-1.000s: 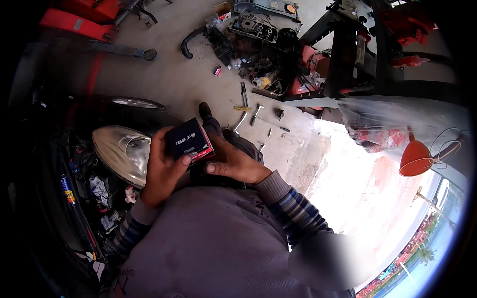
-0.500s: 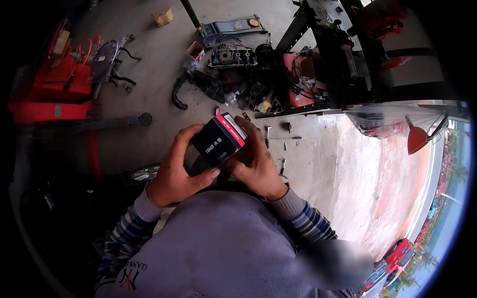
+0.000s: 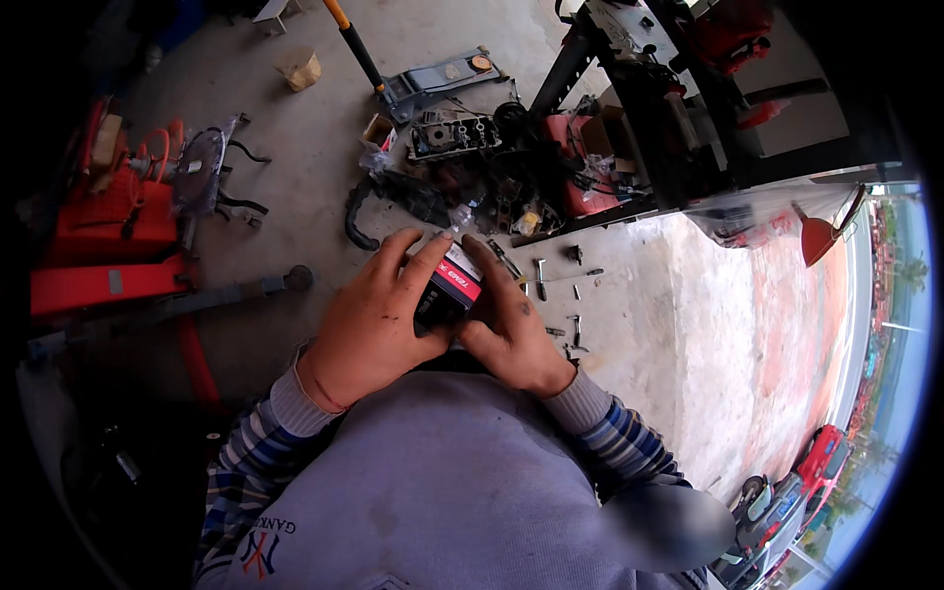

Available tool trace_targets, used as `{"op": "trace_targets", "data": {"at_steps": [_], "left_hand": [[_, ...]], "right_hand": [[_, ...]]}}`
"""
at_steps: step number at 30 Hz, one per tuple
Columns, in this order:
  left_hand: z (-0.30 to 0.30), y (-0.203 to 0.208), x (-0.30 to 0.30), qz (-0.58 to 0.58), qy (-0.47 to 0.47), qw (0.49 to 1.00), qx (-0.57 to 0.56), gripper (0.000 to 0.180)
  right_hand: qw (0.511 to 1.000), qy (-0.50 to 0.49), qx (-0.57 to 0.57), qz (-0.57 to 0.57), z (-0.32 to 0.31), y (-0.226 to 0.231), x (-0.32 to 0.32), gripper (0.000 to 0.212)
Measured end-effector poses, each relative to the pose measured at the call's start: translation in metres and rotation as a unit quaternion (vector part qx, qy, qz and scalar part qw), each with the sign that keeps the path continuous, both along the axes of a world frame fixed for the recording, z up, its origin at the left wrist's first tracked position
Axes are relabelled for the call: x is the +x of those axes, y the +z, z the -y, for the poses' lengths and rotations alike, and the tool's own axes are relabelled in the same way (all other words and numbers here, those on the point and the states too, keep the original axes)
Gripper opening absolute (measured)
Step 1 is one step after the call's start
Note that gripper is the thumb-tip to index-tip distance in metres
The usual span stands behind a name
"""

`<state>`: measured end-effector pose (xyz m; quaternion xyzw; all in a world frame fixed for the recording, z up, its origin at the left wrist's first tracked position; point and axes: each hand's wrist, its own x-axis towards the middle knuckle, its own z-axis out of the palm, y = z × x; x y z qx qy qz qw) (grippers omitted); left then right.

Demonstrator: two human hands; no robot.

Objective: The person opens a small box containing a new headlight bulb and removes the bulb. They then hold the new bulb alongside an old bulb, comparing them. Finally, the person uses a pair of tweezers to manipulate a small component on the new bulb.

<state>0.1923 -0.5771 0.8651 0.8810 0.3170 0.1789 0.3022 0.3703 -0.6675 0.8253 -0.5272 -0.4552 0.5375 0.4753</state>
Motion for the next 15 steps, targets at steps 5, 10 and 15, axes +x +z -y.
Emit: {"op": "trace_targets", "data": {"at_steps": [5, 10, 15], "left_hand": [[0.013, -0.008, -0.004, 0.032, 0.073, 0.995, 0.063, 0.076], [0.008, -0.019, -0.025, 0.107, 0.096, 0.984, 0.106, 0.076], [0.004, -0.032, -0.045, 0.136, 0.108, 0.979, 0.109, 0.074]], "right_hand": [[0.995, -0.001, -0.046, 0.083, -0.014, 0.012, -0.017, 0.081], [0.995, 0.003, -0.085, 0.043, -0.034, 0.028, -0.038, 0.078], [0.989, 0.019, -0.133, 0.056, -0.051, 0.034, -0.056, 0.073]]}}
